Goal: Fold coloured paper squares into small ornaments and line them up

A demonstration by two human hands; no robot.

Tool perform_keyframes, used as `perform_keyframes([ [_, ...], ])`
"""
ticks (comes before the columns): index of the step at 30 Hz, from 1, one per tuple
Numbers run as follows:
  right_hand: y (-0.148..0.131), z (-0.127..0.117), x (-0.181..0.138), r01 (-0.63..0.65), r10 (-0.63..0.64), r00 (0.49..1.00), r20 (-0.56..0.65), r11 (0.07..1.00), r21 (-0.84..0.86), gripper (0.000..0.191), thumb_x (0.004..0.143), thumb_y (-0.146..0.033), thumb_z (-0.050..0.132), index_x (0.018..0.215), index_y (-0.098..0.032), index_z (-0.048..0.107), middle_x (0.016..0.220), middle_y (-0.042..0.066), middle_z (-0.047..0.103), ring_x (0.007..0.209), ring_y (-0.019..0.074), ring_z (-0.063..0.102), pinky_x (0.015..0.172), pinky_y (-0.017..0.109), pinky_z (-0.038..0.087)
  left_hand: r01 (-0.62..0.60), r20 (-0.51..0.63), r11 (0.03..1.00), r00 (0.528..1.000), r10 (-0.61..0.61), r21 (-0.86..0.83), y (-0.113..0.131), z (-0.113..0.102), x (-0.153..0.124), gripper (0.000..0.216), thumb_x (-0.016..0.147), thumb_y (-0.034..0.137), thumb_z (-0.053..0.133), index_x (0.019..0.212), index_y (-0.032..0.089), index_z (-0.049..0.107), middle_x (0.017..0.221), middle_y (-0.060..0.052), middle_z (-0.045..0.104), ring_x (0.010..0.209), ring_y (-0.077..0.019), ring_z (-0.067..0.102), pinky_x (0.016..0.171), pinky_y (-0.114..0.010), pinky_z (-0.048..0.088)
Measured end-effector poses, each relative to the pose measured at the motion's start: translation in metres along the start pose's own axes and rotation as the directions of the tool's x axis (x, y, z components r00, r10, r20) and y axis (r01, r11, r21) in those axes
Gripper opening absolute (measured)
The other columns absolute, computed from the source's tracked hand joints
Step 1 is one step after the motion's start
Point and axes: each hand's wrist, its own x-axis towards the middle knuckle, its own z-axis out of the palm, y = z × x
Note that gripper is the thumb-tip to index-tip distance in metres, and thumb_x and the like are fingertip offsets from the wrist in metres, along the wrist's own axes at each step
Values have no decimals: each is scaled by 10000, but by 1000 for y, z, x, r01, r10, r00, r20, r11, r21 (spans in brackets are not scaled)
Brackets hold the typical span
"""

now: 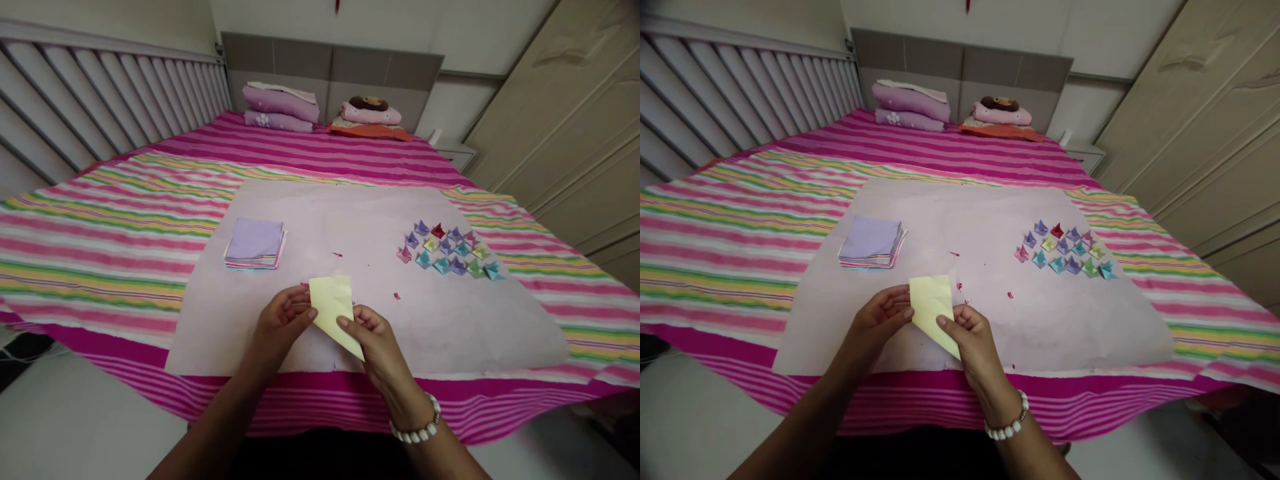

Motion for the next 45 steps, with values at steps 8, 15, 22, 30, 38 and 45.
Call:
perform_keyframes([
  [8, 4, 7, -3, -48, 47, 999, 22, 998, 40, 273, 560, -330, 877, 642, -182, 664, 634, -13, 681, 558, 131, 562, 565, 252, 434, -19, -13, 997, 1000, 20, 74, -12, 5, -5, 269, 708, 282, 763, 931, 157, 677, 866, -56, 743, 766, -183, 688, 718, -290, 534],
  [15, 12, 7, -3, -118, 116, 991, 63, 992, 35, 266, 609, -353, 852, 661, -175, 662, 586, -22, 649, 494, 108, 520, 494, 225, 380, -26, -100, 986, 994, 43, 164, -18, 3, -7, 203, 720, 274, 751, 824, 184, 603, 677, 9, 691, 640, -148, 653, 617, -238, 492],
  [22, 6, 6, -2, -106, 98, 990, 102, 991, 77, 260, 600, -333, 863, 730, -179, 700, 670, 8, 706, 617, 152, 614, 626, 270, 469, 41, 6, 998, 999, -42, 41, -17, -2, -6, 284, 703, 276, 769, 942, 155, 673, 858, -52, 746, 772, -174, 674, 705, -272, 514],
  [30, 8, 3, 1, -127, 120, 991, 59, 982, 142, 297, 598, -312, 867, 808, -169, 713, 690, 24, 728, 596, 156, 622, 607, 276, 476, 63, 93, 994, 993, -72, 92, -17, 2, -9, 309, 713, 275, 763, 979, 158, 658, 863, -56, 743, 783, -172, 670, 673, -265, 512],
  [38, 7, 2, 5, -35, 33, 999, 19, 993, 111, 264, 626, -334, 846, 781, -167, 713, 678, 14, 702, 623, 145, 594, 635, 268, 475, 96, 14, 993, 995, -97, 69, -24, -5, -6, 351, 604, 215, 829, 776, 171, 526, 696, 27, 672, 647, -106, 617, 625, -225, 484],
  [45, 0, -6, 9, -3, 2, 999, 41, 1000, 20, 206, 641, -294, 822, 715, -165, 680, 571, -37, 586, 503, 78, 454, 496, 202, 346, 135, 105, 990, 985, -138, 30, -19, -9, -5, 317, 636, 248, 818, 882, 158, 639, 805, -21, 716, 770, -149, 649, 724, -272, 499],
])
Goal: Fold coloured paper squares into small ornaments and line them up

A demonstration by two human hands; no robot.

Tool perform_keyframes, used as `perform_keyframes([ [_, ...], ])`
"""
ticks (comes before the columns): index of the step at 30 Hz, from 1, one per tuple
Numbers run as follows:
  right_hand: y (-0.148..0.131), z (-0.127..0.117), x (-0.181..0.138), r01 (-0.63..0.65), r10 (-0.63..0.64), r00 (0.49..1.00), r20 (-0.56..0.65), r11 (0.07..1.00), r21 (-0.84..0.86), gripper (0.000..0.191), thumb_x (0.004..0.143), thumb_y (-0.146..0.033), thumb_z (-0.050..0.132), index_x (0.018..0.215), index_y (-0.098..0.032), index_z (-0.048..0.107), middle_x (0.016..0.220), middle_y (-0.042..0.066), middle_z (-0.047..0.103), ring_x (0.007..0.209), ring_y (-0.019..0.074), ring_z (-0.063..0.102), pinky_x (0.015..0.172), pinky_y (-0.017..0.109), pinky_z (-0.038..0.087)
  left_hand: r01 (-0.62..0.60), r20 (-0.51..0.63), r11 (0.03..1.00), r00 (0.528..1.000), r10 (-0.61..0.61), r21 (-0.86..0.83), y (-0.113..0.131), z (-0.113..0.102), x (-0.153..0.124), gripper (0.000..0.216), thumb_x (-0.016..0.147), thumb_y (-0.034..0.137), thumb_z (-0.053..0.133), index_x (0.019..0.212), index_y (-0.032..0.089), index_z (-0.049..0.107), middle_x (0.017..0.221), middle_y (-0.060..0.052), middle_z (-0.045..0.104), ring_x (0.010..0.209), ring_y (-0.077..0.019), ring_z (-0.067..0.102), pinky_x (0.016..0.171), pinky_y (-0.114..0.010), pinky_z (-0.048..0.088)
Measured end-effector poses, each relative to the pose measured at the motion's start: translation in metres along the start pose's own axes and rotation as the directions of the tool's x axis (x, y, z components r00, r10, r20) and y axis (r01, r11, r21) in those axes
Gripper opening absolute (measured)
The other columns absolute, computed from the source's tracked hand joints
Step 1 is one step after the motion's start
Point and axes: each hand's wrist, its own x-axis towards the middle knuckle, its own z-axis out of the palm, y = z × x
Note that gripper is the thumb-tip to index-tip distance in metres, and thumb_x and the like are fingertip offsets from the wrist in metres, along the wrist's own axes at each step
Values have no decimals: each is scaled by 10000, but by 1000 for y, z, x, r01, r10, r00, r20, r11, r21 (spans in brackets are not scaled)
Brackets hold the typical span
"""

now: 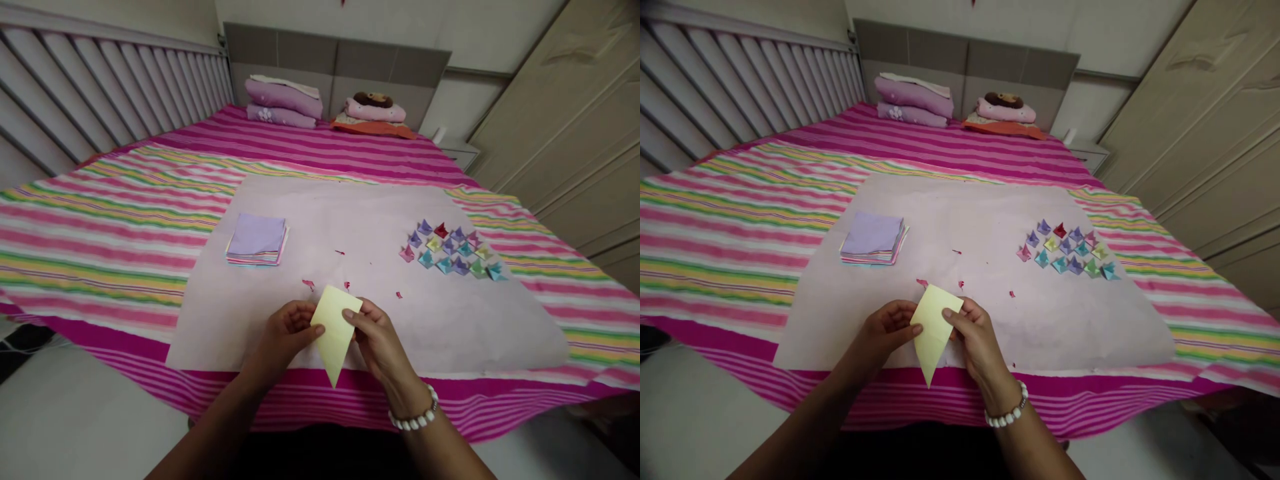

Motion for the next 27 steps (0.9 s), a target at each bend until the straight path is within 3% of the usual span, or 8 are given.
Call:
perform_keyframes([
  [4, 0, -1, 0, 6, -6, 999, 36, 1000, 12, 194, 642, -274, 816, 700, -164, 667, 562, -47, 562, 486, 63, 429, 479, 192, 319, 18, 64, 999, 998, -21, 51, 1, -2, -1, 205, 702, 270, 772, 850, 151, 695, 805, -24, 712, 744, -136, 624, 699, -255, 475],
  [10, -2, -2, -1, 29, -29, 999, 42, 1000, -5, 172, 646, -250, 808, 690, -173, 660, 548, -48, 570, 460, 53, 430, 471, 180, 320, -2, 13, 999, 1000, 2, 52, 3, -1, -2, 242, 685, 295, 785, 835, 154, 657, 732, -9, 688, 667, -119, 594, 616, -229, 439],
  [12, -4, -3, -1, 67, -67, 997, 37, 998, -13, 166, 640, -223, 807, 751, -188, 689, 574, -54, 578, 439, 42, 411, 452, 179, 304, -51, -23, 998, 998, 52, 42, 3, -1, -2, 294, 673, 281, 796, 886, 180, 622, 727, 6, 682, 665, -123, 598, 616, -234, 442],
  [16, -7, -3, -2, 152, -150, 987, 53, 988, -37, 394, 650, -189, 793, 1031, -262, 722, 678, -44, 620, 519, 75, 482, 471, 191, 365, -189, -14, 968, 981, 194, 164, 1, -4, -3, 252, 733, 268, 750, 961, 217, 654, 771, 7, 663, 696, -126, 580, 639, -247, 439],
  [20, -6, -6, -2, 220, -215, 973, 84, 973, -67, 247, 686, -213, 779, 924, -277, 764, 841, 5, 716, 747, 152, 611, 677, 265, 492, -302, 78, 889, 953, 293, 345, 3, -6, -6, 132, 785, 257, 692, 903, 232, 747, 795, -10, 622, 718, -128, 536, 638, -256, 406],
  [23, -6, -12, -3, 280, -265, 958, 113, 949, -148, 239, 732, -238, 761, 961, -305, 759, 918, 14, 728, 854, 190, 628, 758, 317, 505, -323, 87, 858, 945, 316, 399, 4, -7, -7, 188, 784, 249, 684, 960, 241, 749, 747, 1, 581, 689, -127, 514, 617, -259, 393],
  [27, -12, -14, -6, 350, -290, 933, 213, 868, -352, 209, 772, -272, 731, 980, -288, 756, 924, 30, 702, 789, 180, 612, 680, 311, 499, -309, 67, 823, 946, 316, 477, 4, -8, -5, 217, 780, 259, 680, 987, 228, 736, 716, 10, 559, 665, -127, 507, 608, -262, 393],
])
